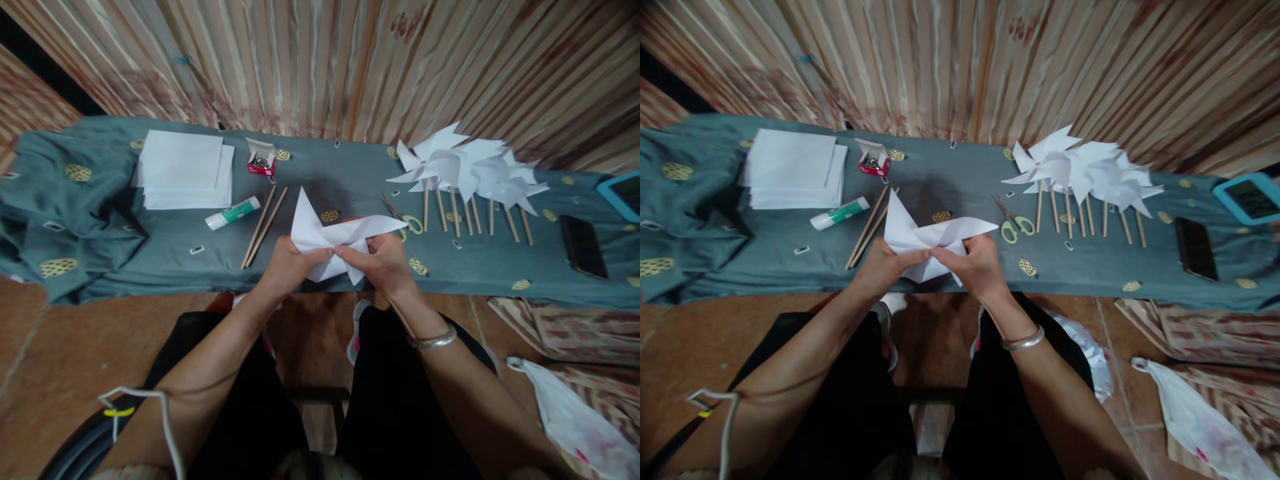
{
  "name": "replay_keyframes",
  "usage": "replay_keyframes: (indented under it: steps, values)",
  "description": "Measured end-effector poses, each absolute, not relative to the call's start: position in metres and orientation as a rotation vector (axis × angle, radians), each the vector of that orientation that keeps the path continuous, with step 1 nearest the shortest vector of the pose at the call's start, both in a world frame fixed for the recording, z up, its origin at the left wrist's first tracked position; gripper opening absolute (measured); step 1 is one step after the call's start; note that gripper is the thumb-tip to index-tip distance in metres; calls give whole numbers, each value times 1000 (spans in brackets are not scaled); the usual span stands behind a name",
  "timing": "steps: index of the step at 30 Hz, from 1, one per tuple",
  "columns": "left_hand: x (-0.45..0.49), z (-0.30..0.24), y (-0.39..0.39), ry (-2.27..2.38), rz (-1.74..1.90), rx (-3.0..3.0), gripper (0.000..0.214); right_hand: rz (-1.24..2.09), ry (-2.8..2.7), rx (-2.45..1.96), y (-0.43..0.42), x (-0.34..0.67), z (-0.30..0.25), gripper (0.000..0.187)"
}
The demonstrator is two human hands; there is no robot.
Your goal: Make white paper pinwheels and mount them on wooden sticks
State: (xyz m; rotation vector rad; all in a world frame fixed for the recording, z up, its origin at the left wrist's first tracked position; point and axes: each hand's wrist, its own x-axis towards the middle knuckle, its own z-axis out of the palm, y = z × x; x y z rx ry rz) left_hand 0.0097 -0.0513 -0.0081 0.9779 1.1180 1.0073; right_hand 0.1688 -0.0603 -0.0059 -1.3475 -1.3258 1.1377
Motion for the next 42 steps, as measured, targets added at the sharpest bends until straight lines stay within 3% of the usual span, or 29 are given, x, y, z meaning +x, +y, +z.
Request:
replay_keyframes:
  steps: [14, 29, 35, 42]
  values:
    - [9, -12, -53, 1074, 996, 846, 31, 1027, -1337, -1416, -60, 167, -8, 25]
    - [5, -9, -62, 1208, 1024, 1067, 19, 1173, -1284, -1364, -66, 162, -14, 30]
    - [3, -3, -62, 1159, 1022, 1000, 23, 1281, -1213, -1312, -66, 163, -11, 29]
    - [-1, -6, -59, 1080, 980, 959, 29, 1439, -1168, -1201, -64, 171, 2, 43]
